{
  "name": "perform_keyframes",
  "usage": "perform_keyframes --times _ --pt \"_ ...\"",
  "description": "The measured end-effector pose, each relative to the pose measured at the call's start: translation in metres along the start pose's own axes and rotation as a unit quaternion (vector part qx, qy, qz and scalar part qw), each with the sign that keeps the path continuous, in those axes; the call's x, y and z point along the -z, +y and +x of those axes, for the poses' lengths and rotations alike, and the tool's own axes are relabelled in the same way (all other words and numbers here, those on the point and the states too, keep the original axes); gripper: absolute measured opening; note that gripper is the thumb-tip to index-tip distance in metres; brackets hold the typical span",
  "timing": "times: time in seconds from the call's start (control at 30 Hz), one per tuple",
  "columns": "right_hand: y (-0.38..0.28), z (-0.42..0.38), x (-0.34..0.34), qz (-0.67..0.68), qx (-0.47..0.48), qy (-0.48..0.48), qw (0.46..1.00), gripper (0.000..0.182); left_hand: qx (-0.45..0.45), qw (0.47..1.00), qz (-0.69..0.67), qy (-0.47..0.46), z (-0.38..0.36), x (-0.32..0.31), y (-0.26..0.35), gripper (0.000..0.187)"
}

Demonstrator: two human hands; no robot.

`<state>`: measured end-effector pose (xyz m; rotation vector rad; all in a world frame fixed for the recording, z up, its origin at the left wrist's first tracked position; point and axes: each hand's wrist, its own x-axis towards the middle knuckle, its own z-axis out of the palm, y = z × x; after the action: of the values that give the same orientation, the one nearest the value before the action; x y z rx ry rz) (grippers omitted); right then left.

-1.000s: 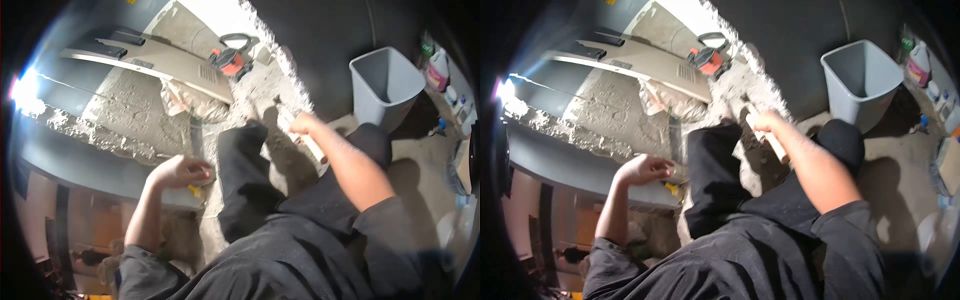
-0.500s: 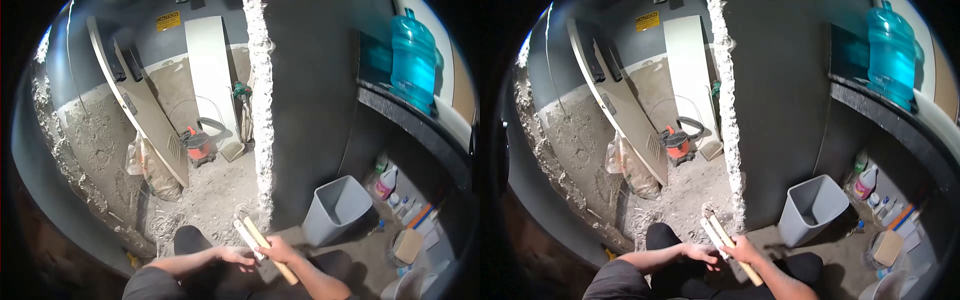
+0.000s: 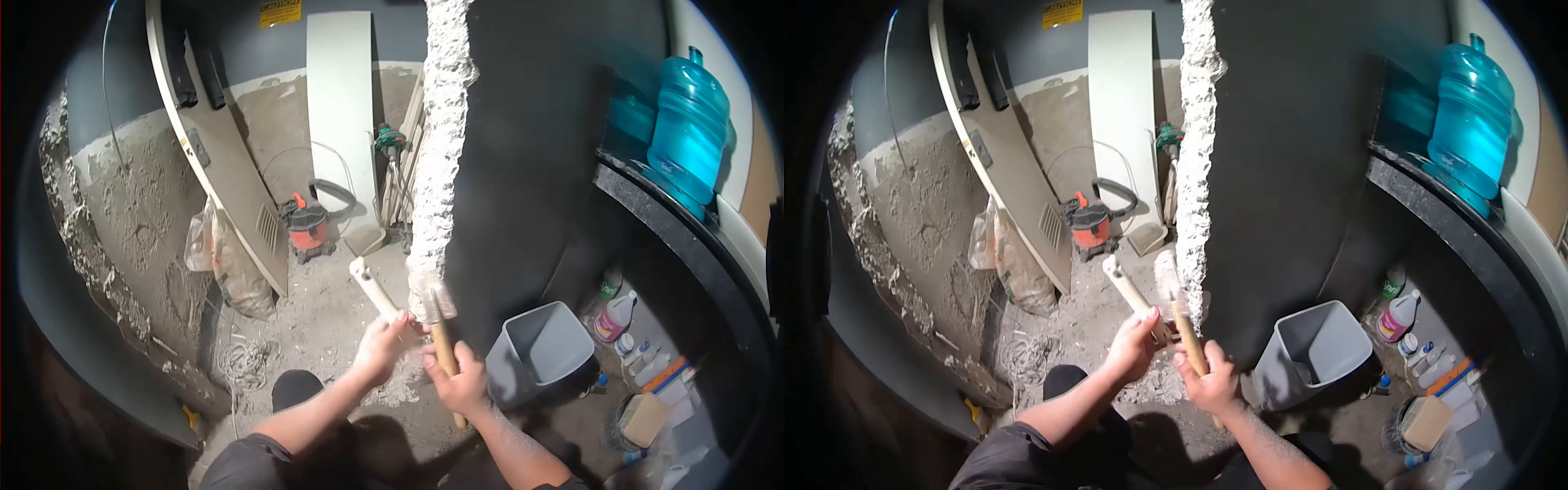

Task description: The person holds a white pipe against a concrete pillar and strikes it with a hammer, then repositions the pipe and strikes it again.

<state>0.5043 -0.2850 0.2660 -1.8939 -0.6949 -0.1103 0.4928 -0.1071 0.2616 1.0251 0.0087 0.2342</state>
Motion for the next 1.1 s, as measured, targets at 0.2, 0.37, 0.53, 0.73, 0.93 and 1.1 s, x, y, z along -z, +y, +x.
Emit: perform_keyframes --times 0.2,0.37,0.53,0.73,0.93,1.1 --pt "0.103 -0.009 -0.016 0.132 -0.037 0.091 0.986 0.029 0.028 0.962 0.27 -0.02 0.039 0.044 0.003 0.021" --pt "0.118 -0.011 -0.004 0.23 -0.053 0.107 0.966 0.037 -0.043 0.914 0.399 -0.06 0.049 0.024 -0.009 0.034" --pt "0.098 -0.011 0.013 0.327 -0.012 0.132 0.936 0.034 -0.063 0.876 0.465 -0.111 0.054 -0.007 -0.005 0.037" --pt "0.084 0.001 0.031 0.313 -0.006 0.09 0.945 0.058 -0.16 0.89 0.426 -0.036 0.072 -0.028 0.004 0.035" --pt "0.068 0.023 0.016 0.319 -0.002 0.091 0.943 0.072 -0.235 0.883 0.404 -0.039 0.088 -0.045 0.038 0.033" --pt "0.052 0.058 0.006 0.331 0.088 0.142 0.929 0.07 -0.204 0.904 0.371 -0.048 0.103 -0.036 0.042 0.033"
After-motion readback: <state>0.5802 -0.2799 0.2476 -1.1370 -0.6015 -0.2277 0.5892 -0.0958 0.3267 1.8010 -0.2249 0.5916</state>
